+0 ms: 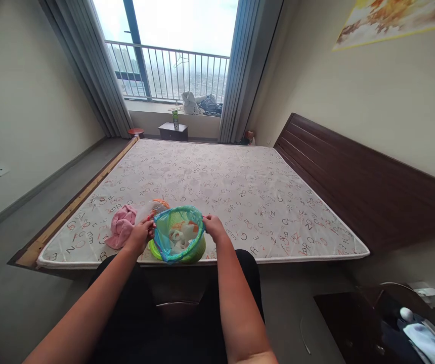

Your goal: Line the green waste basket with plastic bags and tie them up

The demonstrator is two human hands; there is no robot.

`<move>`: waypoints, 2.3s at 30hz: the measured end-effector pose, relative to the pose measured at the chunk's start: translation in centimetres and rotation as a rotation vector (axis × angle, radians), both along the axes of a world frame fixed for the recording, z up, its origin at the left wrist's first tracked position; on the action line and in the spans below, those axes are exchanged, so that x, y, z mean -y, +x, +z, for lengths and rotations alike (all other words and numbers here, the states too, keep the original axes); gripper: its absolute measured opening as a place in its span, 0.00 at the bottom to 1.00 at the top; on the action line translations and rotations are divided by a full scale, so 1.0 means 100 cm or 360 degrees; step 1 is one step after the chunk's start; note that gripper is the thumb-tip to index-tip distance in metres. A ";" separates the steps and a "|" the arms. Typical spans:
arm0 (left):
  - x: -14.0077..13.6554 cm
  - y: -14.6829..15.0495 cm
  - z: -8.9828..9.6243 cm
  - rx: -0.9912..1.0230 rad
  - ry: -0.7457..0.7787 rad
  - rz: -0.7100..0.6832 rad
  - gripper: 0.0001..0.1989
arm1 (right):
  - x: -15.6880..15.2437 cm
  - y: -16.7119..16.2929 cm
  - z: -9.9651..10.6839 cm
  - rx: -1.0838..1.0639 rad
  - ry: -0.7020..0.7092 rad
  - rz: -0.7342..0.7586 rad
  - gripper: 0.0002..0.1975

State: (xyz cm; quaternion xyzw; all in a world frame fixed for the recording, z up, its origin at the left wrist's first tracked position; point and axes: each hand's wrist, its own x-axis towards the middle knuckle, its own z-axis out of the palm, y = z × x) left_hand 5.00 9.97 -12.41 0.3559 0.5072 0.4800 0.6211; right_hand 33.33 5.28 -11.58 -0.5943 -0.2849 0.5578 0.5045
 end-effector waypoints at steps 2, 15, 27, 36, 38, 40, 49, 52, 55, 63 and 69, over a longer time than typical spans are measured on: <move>-0.006 0.008 0.010 -0.0109 0.0082 -0.0083 0.36 | 0.004 0.012 0.010 -0.0023 0.0003 0.0014 0.12; -0.038 0.049 0.053 0.0034 0.0274 -0.0177 0.22 | -0.011 0.029 0.044 -0.0028 0.0295 -0.0431 0.18; -0.050 0.041 0.077 0.0121 0.0543 0.0371 0.20 | 0.005 0.062 0.091 0.0090 0.0715 -0.1028 0.14; -0.007 0.075 0.127 0.0436 0.0759 -0.0157 0.27 | 0.029 0.010 0.138 0.0064 0.1019 -0.0040 0.13; 0.005 0.087 0.138 0.0319 0.0697 -0.0439 0.26 | 0.031 -0.003 0.148 0.0258 0.0961 0.0110 0.11; 0.015 0.095 0.142 0.0194 0.0638 -0.0769 0.32 | 0.035 -0.012 0.155 0.0502 0.0928 0.0246 0.14; 0.044 0.090 0.129 -0.0260 0.0750 -0.1290 0.39 | 0.050 -0.020 0.155 0.1184 0.0902 0.0635 0.05; 0.047 0.083 0.127 -0.0246 0.0673 -0.1335 0.41 | 0.056 -0.019 0.150 0.1371 0.0878 0.0610 0.03; 0.050 0.080 0.125 -0.0220 0.0589 -0.1324 0.42 | 0.064 -0.020 0.143 0.1466 0.0882 0.0631 0.05; 0.067 0.081 0.121 -0.0162 0.0736 -0.1029 0.29 | 0.071 -0.015 0.131 0.1345 0.0810 0.0257 0.11; 0.073 0.076 0.113 -0.0381 0.0811 -0.1492 0.25 | 0.062 -0.009 0.119 0.0353 0.0701 -0.0049 0.14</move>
